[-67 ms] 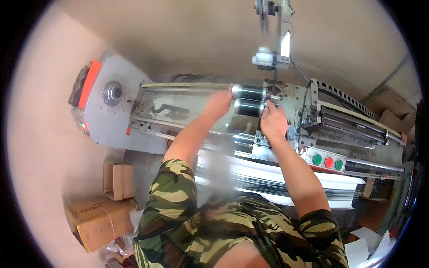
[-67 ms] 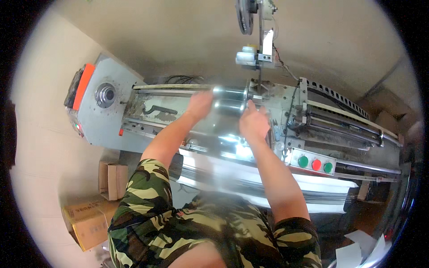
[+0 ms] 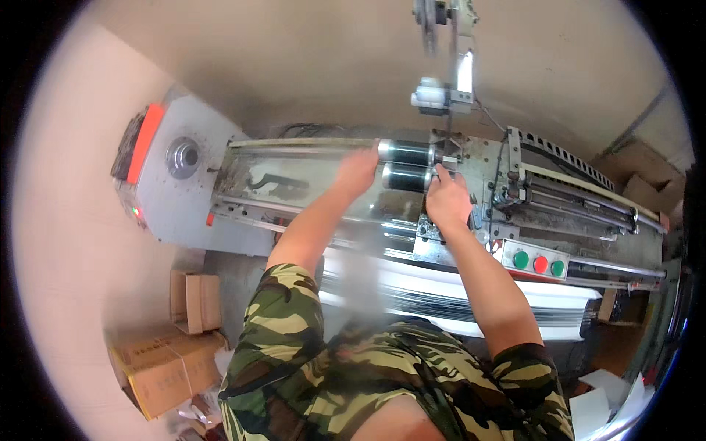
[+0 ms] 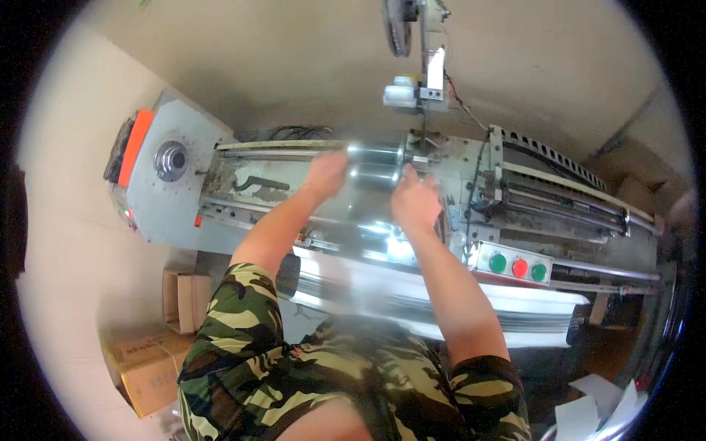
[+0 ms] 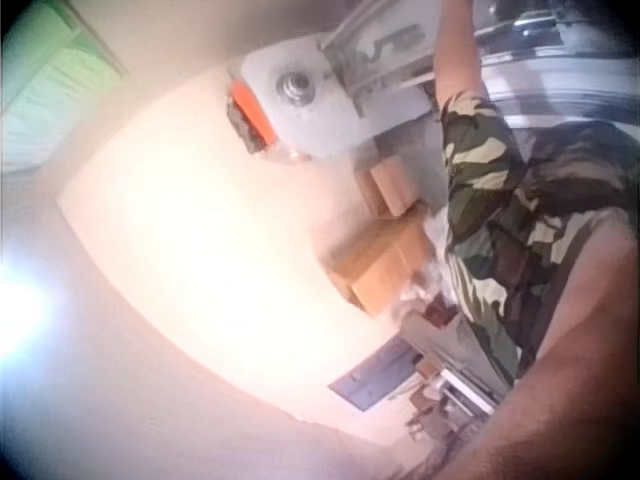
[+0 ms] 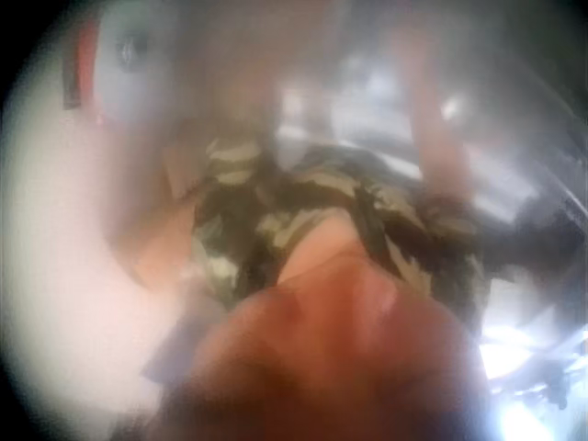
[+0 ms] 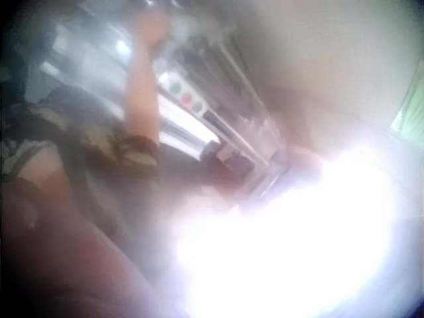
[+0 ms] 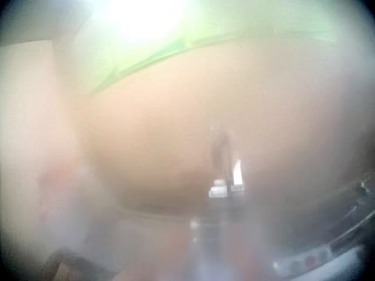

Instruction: The person operates a large industrial fabric or paper rolling machine, handling sheets of material and adjusting the rollers by hand.

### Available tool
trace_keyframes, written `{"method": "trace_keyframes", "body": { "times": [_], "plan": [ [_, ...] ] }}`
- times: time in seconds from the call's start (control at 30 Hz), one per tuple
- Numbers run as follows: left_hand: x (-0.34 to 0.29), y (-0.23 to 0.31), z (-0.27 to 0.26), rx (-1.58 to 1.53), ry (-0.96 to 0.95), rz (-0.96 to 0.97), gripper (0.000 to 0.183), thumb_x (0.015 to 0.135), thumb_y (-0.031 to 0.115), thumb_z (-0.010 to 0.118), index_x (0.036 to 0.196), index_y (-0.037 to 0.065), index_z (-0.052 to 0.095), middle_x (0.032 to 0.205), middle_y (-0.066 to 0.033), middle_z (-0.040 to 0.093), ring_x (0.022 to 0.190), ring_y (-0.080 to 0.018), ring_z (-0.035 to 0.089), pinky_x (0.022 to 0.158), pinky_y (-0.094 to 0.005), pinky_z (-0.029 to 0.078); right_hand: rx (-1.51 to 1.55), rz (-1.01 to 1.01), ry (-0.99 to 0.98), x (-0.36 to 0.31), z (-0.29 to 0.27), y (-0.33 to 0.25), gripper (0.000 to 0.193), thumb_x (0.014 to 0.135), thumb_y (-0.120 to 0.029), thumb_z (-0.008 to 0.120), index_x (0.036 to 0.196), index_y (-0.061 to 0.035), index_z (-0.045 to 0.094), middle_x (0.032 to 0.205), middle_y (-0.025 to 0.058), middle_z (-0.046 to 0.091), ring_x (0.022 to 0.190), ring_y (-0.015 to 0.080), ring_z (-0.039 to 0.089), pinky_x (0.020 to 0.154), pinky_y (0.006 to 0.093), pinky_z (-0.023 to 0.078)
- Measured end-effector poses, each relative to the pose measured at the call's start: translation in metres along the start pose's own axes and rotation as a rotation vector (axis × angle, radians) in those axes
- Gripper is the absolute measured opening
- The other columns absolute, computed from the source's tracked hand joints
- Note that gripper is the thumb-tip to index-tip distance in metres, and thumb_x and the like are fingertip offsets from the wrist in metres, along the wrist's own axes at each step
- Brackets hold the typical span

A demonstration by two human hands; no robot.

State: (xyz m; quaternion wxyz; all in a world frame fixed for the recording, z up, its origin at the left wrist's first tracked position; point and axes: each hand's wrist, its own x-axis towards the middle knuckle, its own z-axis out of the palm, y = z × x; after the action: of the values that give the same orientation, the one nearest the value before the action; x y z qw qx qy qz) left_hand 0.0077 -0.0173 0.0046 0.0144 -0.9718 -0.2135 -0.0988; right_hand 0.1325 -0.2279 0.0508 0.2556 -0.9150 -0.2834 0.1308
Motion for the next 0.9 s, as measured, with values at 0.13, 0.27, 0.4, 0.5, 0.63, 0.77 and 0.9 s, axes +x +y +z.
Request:
{"method": "trace_keyframes", "body": {
  "times": [0.13, 0.27, 0.4, 0.5, 0.63, 0.77, 0.9],
  "plan": [
    [0.0, -0.005, 0.011, -0.004, 0.009, 0.015, 0.058, 0.086, 0.007, 0.054, 0.143, 0.001, 0.047, 0.094, -0.0125, 0.067, 0.094, -0.0321, 0.065, 0.082, -0.0474, 0.051, 0.006, -0.033, 0.041, 0.0, 0.004, 0.003, 0.041, 0.1, -0.032, 0.047, 0.139, -0.0248, 0.056, 0.133, 0.0222, 0.053, 0.117, 0.0444, 0.059, 0.092, 0.055, 0.053],
    [-0.002, -0.008, 0.011, 0.076, 0.003, 0.059, 0.065, 0.085, 0.008, 0.056, 0.148, -0.002, 0.041, 0.093, -0.0106, 0.066, 0.092, -0.0305, 0.063, 0.08, -0.0452, 0.052, 0.067, 0.037, -0.031, -0.002, -0.007, -0.006, 0.041, 0.1, -0.033, 0.048, 0.139, -0.0237, 0.058, 0.137, 0.0252, 0.053, 0.119, 0.0455, 0.057, 0.098, 0.0542, 0.049],
    [0.001, -0.007, 0.016, 0.047, 0.006, 0.057, 0.064, 0.088, 0.01, 0.056, 0.148, -0.002, 0.04, 0.093, -0.0115, 0.066, 0.09, -0.03, 0.064, 0.079, -0.0445, 0.053, 0.041, 0.034, 0.012, -0.003, -0.005, -0.005, 0.04, 0.1, -0.032, 0.05, 0.138, -0.0235, 0.059, 0.134, 0.0245, 0.055, 0.116, 0.0449, 0.059, 0.098, 0.0529, 0.049],
    [0.001, -0.003, 0.01, 0.06, 0.017, 0.051, 0.062, 0.088, 0.01, 0.056, 0.147, -0.003, 0.041, 0.092, -0.0125, 0.066, 0.088, -0.0303, 0.065, 0.078, -0.045, 0.053, 0.018, 0.034, 0.052, -0.004, -0.003, -0.006, 0.039, 0.099, -0.032, 0.05, 0.136, -0.0234, 0.061, 0.132, 0.0236, 0.057, 0.113, 0.0445, 0.061, 0.096, 0.0524, 0.05],
    [0.0, -0.007, 0.014, 0.039, 0.093, 0.095, 0.059, 0.086, 0.009, 0.056, 0.142, -0.007, 0.045, 0.088, -0.0142, 0.067, 0.086, -0.0308, 0.066, 0.076, -0.0452, 0.053, 0.029, 0.032, 0.06, -0.005, -0.004, -0.009, 0.039, 0.099, -0.033, 0.051, 0.135, -0.0235, 0.062, 0.131, 0.0214, 0.059, 0.111, 0.0445, 0.062, 0.094, 0.0527, 0.05],
    [-0.002, -0.009, 0.014, 0.025, 0.046, 0.087, 0.062, 0.088, 0.011, 0.056, 0.147, -0.004, 0.041, 0.091, -0.0117, 0.065, 0.088, -0.0293, 0.064, 0.078, -0.0436, 0.053, -0.009, 0.039, 0.043, -0.003, -0.003, -0.01, 0.038, 0.1, -0.033, 0.051, 0.135, -0.0241, 0.063, 0.131, 0.02, 0.059, 0.11, 0.0434, 0.062, 0.094, 0.0518, 0.05],
    [-0.002, -0.007, 0.01, 0.04, 0.033, 0.099, 0.06, 0.089, 0.011, 0.055, 0.145, -0.006, 0.042, 0.089, -0.0123, 0.066, 0.086, -0.0292, 0.065, 0.079, -0.0434, 0.053, -0.012, 0.012, 0.078, -0.002, 0.0, -0.005, 0.038, 0.1, -0.034, 0.051, 0.135, -0.025, 0.063, 0.132, 0.0193, 0.06, 0.113, 0.0417, 0.062, 0.096, 0.0499, 0.05]
  ]
}}
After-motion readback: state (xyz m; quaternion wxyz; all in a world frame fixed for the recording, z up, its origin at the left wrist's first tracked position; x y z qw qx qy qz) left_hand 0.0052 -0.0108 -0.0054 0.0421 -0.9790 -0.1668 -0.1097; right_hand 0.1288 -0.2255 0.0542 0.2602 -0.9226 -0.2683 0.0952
